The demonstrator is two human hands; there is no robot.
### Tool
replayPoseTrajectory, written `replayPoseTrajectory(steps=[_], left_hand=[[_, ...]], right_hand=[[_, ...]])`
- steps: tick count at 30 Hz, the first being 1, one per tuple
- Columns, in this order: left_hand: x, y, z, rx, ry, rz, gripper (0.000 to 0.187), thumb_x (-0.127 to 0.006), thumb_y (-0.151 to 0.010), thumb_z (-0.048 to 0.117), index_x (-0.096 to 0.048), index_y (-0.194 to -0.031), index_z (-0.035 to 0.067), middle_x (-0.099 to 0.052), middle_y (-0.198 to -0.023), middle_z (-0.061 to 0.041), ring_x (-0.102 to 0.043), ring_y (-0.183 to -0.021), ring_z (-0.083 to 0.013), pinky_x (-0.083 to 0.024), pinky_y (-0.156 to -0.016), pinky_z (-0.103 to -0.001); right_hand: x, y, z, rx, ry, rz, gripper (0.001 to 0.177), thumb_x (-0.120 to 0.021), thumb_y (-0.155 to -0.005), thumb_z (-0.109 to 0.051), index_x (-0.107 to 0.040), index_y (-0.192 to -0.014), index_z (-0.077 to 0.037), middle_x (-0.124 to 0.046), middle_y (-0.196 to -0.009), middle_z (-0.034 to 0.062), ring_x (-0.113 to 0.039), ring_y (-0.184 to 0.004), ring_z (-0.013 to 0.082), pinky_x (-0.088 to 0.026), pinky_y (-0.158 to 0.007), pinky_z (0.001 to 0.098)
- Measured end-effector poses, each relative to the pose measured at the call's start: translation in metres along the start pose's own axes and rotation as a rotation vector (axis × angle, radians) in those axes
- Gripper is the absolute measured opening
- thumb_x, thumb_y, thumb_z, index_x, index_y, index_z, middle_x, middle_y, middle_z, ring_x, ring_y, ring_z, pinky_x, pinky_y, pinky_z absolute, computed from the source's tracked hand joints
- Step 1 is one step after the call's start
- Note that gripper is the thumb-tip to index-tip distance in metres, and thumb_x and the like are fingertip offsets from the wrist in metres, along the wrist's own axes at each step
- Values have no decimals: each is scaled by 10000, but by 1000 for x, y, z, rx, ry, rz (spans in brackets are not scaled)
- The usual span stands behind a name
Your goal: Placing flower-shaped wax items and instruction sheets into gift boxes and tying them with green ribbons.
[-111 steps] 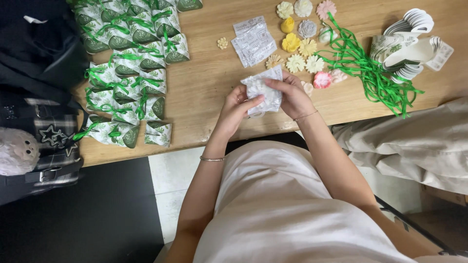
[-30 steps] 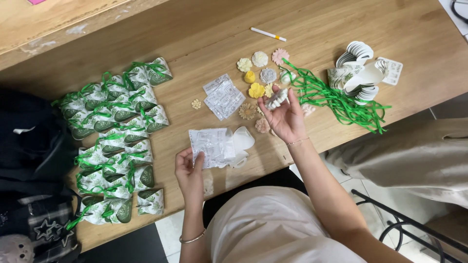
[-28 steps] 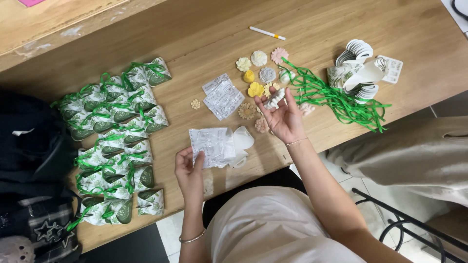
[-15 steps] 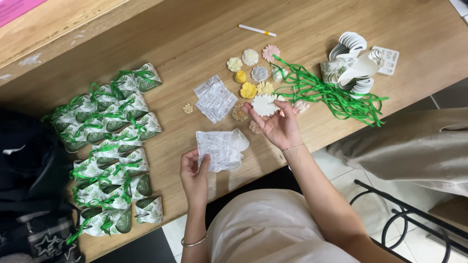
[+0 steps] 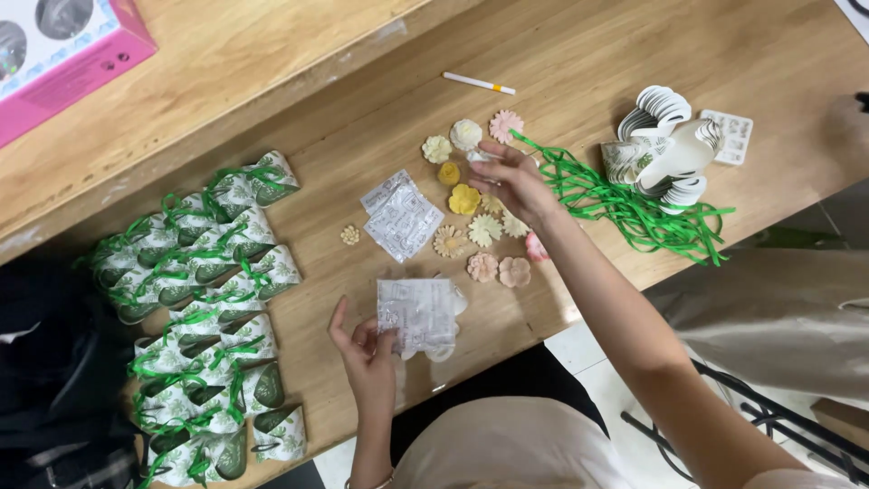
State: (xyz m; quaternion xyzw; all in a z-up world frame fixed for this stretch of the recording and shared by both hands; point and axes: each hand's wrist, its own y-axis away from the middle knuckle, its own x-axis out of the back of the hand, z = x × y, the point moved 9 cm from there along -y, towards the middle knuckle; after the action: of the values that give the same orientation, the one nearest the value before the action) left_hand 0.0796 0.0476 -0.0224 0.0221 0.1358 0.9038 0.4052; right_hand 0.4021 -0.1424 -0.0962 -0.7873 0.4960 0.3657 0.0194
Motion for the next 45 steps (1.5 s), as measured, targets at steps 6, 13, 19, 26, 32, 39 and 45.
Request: replayPoseTrajectory(steps=[6,13,19,26,32,39,45], left_hand=[[1,2,9,-107,-294,-23,486,-536,-922,-108,-639,-1341,115,-663,-1179,2,-570,-809,-89,-532,-714,-232],[30,6,11,-205,-542,104,269,-695,-871,-56,-796,-1077,85,-634,-995,-23,-579,-770,-68,-440,-552,-203],[18,7,31,-340,-560,190,291,-854,-787,3,-814,-1064,84,-649,-897,-4,-428,-618,-35,-364,-532,-208],[-20,-10,47,-235,-305,98,333,-807,-866,15,-767,-1194,60,-613,-973,46,-400,-703,-13,-347,-549,-177],[-46,-11,75,-324,-165,62,434,-826,-850,-20,-726,-1267,48,-641,-1086,44,-310,-645,0,-310,-532,-160],[-41,19,98,-534,-212,-19,496,-855,-839,6,-696,-1308,43,-678,-1252,-39,-439,-691,11,-419,-534,-165],[-6,42,110,-668,-375,81,488,-884,-827,47,-711,-1283,62,-716,-1198,-83,-486,-640,-17,-439,-528,-195]], right_hand=[[-17,-118,-12,275,821,105,676,-912,-676,-114,-583,-1258,-13,-667,-1114,136,-702,-960,173,-601,-821,293],[20,-220,56,145,1673,291,331,-857,-785,-409,-816,-1057,-224,-730,-1147,86,-595,-1208,327,-458,-1014,481],[-8,-184,36,499,1642,323,622,-908,-515,-358,-784,-1105,-203,-699,-1219,115,-547,-1234,387,-380,-950,577],[-71,28,4,44,391,-101,530,-655,-961,-339,-483,-1418,-130,-651,-1259,102,-628,-1166,207,-531,-943,386],[-111,165,13,-203,-64,-353,509,-591,-1027,-195,-444,-1494,-53,-625,-1330,137,-626,-1185,230,-549,-982,433],[-110,184,12,-67,125,-81,422,-626,-966,-74,-487,-1360,-23,-659,-1149,88,-664,-1080,175,-619,-861,460],[-120,187,0,208,591,-66,234,-721,-1021,-105,-704,-1227,6,-681,-1001,51,-619,-911,100,-519,-793,243]])
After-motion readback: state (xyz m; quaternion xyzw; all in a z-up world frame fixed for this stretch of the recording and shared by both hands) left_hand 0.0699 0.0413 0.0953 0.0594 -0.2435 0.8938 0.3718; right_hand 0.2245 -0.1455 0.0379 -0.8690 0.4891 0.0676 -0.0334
